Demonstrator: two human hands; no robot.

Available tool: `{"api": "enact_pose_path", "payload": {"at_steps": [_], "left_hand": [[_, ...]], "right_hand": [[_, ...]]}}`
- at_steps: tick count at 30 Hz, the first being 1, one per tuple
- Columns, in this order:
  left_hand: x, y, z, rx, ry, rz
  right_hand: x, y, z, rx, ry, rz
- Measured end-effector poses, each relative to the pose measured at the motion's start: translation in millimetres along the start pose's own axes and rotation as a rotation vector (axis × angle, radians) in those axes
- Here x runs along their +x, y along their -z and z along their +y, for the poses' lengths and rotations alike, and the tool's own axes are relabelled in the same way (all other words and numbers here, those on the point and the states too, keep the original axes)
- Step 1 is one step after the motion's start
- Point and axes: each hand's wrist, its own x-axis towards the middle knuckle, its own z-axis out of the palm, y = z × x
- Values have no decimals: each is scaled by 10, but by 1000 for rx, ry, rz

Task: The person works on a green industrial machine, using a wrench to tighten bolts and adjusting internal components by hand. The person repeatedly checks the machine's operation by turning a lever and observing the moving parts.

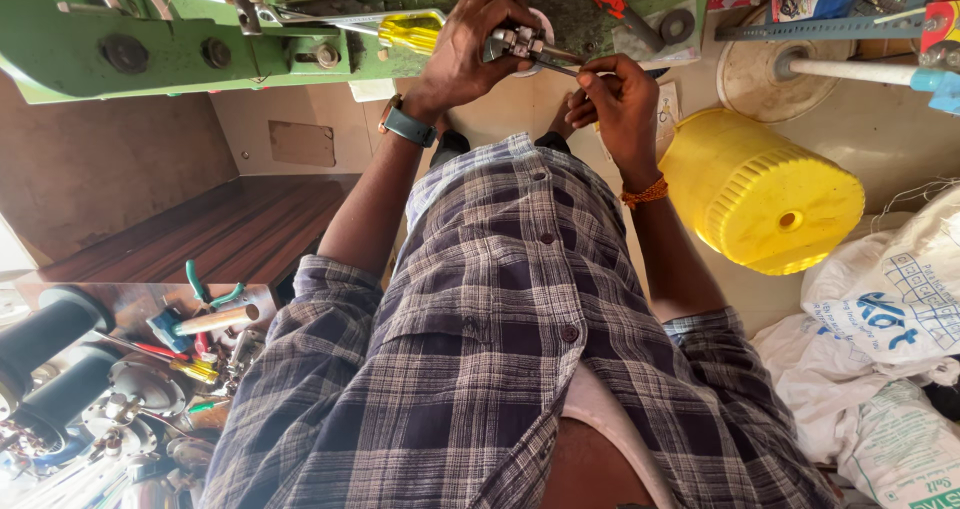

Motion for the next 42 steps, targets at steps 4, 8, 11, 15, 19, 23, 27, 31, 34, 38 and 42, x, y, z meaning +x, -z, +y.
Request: {"api": "enact_pose_path", "payload": {"at_steps": [4,8,11,15,19,23,27,31,34,38,42], "left_hand": [[-31,9,-3,-8,-5,-9],[-17,0,5,-17,4,1],[-22,12,26,-43,32,-6],[-13,58,54,-74,64,-20],[-8,59,80,-91,64,-15],[21,92,82,-91,81,-32],[11,68,50,-96,74,-48],[20,79,36,-118,129,-74],[31,83,52,-117,91,-67],[37,103,58,-120,93,-74],[-5,113,42,-143,113,-94]], "right_hand": [[5,38,-49,-15,-133,-126],[-54,180,-82,-22,-147,-186],[-150,384,-140,-109,-115,-10],[-129,424,-105,-77,96,153],[3,214,41,-373,303,190],[98,12,55,-591,458,252],[71,-24,34,-558,503,225],[88,-20,54,-612,546,207],[103,10,85,-678,593,196],[203,153,112,-705,609,100],[311,334,187,-76,68,-214]]}}
